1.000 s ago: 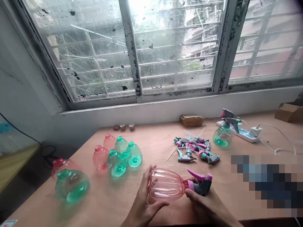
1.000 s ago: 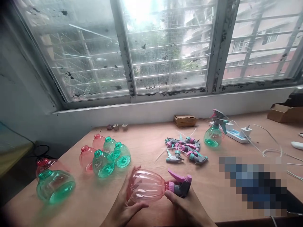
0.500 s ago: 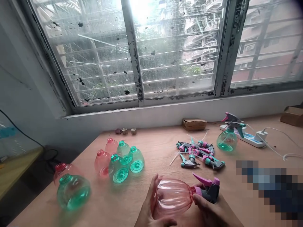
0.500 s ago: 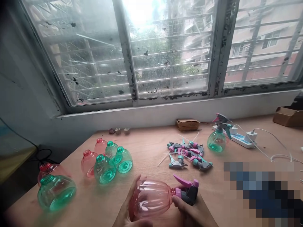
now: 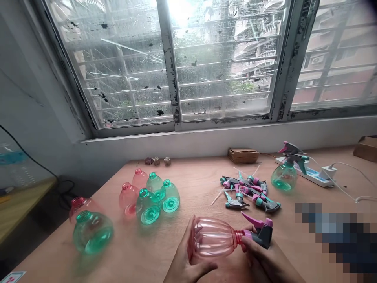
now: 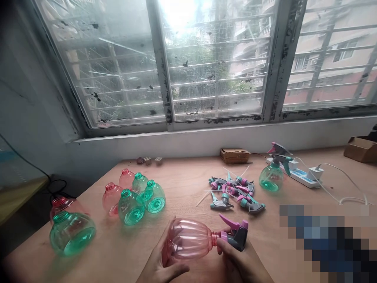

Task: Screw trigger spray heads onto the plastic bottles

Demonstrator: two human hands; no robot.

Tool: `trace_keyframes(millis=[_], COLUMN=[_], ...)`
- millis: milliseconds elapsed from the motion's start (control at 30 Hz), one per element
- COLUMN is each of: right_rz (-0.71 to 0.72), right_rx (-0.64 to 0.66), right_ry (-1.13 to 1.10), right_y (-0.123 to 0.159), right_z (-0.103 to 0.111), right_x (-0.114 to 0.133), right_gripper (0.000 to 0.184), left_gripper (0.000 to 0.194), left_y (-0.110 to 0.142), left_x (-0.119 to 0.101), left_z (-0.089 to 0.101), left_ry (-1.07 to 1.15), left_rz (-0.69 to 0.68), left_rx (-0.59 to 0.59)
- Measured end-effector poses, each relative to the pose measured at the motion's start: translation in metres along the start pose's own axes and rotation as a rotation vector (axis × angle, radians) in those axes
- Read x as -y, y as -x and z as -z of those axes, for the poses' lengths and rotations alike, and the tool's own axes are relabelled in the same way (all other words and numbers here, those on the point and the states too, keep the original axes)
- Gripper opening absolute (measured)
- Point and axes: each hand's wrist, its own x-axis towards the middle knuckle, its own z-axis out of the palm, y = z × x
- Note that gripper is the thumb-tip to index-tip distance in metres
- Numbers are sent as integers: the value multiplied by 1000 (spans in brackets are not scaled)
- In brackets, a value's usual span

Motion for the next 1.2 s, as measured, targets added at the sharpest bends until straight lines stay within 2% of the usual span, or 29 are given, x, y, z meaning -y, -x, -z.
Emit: trace_keyframes(millis=[167, 333, 533, 633, 767, 933, 1067, 1200], right_rz=[-8, -22, 11, 9, 9, 10, 19, 16], right_rx=[88, 104, 114, 127, 174, 152, 139, 134], right_ry=[-23, -20, 45, 52, 17, 34, 40, 27], right_y=[-1, 1, 2, 2, 2, 3, 2, -1], right_z=[4, 2, 0, 1, 0, -2, -1, 2], right_x=[-2, 3, 9, 10, 10, 11, 10, 5], right_gripper=[38, 38, 36, 38, 42, 43, 41, 40], left_gripper=[119, 117, 111, 113, 112, 116, 106, 100], left_y=[1, 9, 8, 6, 7, 12, 12, 11], left_x=[-5, -13, -20, -23, -21, -19, -24, -24], left_z=[0, -5, -6, -7, -8, -7, -7, -6], left_ry=[-107, -189, -55, -86, -93, -175, -96, -136], left_rz=[-38, -28, 28, 23, -17, -26, 47, -1], left_rx=[56, 17, 7, -19, 27, 40, 77, 61])
